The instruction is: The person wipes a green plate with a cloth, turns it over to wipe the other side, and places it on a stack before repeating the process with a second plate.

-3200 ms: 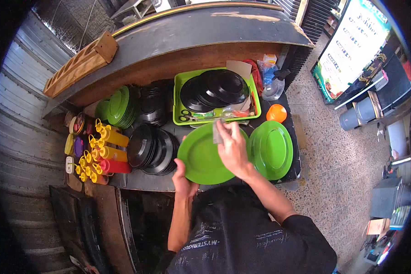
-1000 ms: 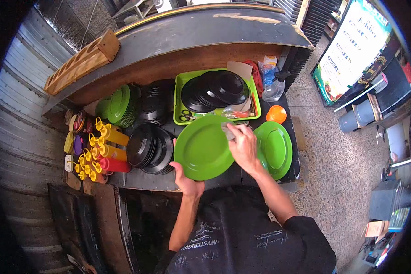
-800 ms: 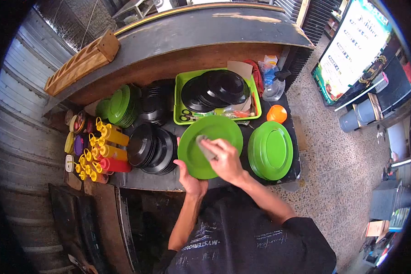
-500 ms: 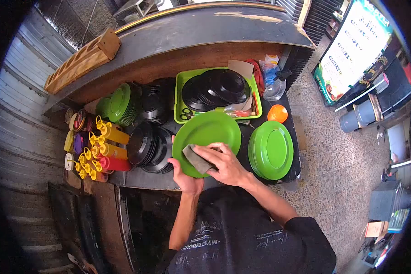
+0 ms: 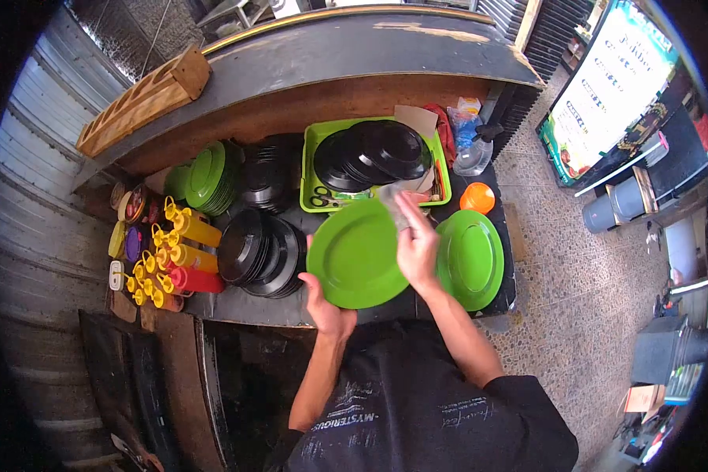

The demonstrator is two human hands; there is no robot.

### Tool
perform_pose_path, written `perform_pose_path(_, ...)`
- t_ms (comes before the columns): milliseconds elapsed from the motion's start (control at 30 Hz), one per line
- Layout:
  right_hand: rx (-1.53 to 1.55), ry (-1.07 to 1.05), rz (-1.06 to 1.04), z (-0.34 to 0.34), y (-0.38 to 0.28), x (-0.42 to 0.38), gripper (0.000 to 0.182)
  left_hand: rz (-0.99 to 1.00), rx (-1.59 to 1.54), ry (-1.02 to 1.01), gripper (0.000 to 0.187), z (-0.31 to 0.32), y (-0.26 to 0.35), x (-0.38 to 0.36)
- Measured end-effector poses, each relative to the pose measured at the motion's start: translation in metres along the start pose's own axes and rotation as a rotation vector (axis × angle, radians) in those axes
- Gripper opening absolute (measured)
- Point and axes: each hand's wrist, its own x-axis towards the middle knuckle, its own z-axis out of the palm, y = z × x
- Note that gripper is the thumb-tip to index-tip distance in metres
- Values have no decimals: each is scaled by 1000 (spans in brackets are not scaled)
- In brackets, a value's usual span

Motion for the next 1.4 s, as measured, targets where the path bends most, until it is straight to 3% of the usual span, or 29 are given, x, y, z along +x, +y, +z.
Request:
perform_pose_path(200, 31, -172, -44, 29, -42, -23, 65, -103, 17, -52, 76, 8, -3, -4)
perform_pose_path(267, 104, -396, -54, 28, -51, -31, 68, -45, 45, -28, 75, 2, -6, 0)
perform_pose_path(333, 155, -457, -61, 25, -59, -38, 65, -23, 38, 5, 74, -4, -3, 6)
perform_pose_path(400, 247, -651, -164, 23, -63, -43, 63, -18, -21, 2, 73, -7, 6, 12)
perform_pose_path(467, 288, -660, -125, 17, -67, -40, 60, -1, -39, -3, 72, -4, 12, 13)
perform_pose_path(533, 304, -798, -170, 6, -59, -33, 56, -2, 16, 29, 77, -7, 15, 14)
perform_pose_path(733, 92, -809, -277, -21, -11, -11, 58, -12, -23, -9, 77, -12, 21, 22)
perform_pose_path(833, -185, -598, -500, -22, 2, 6, 39, -50, -23, 11, 77, -11, 20, 19)
perform_pose_path(933, -302, -435, -486, -23, 3, 18, 32, -64, -8, 35, 76, -5, 19, 12)
perform_pose_path(1133, -535, -479, -305, -12, -15, -26, 51, 70, 18, 11, 77, -9, 15, 15)
perform_pose_path(1200, -469, -484, -212, -9, -32, -38, 54, 113, 38, -2, 78, -10, 13, 16)
perform_pose_path(1233, -272, -483, -58, -5, -42, -48, 56, 137, 41, 42, 79, -9, 12, 17)
perform_pose_path(1367, -20, -590, 20, -2, -53, -55, 50, 128, 18, 94, 78, -11, 11, 18)
perform_pose_path(1400, 47, -607, -91, -3, -55, -52, 49, 128, 20, 92, 78, -11, 12, 18)
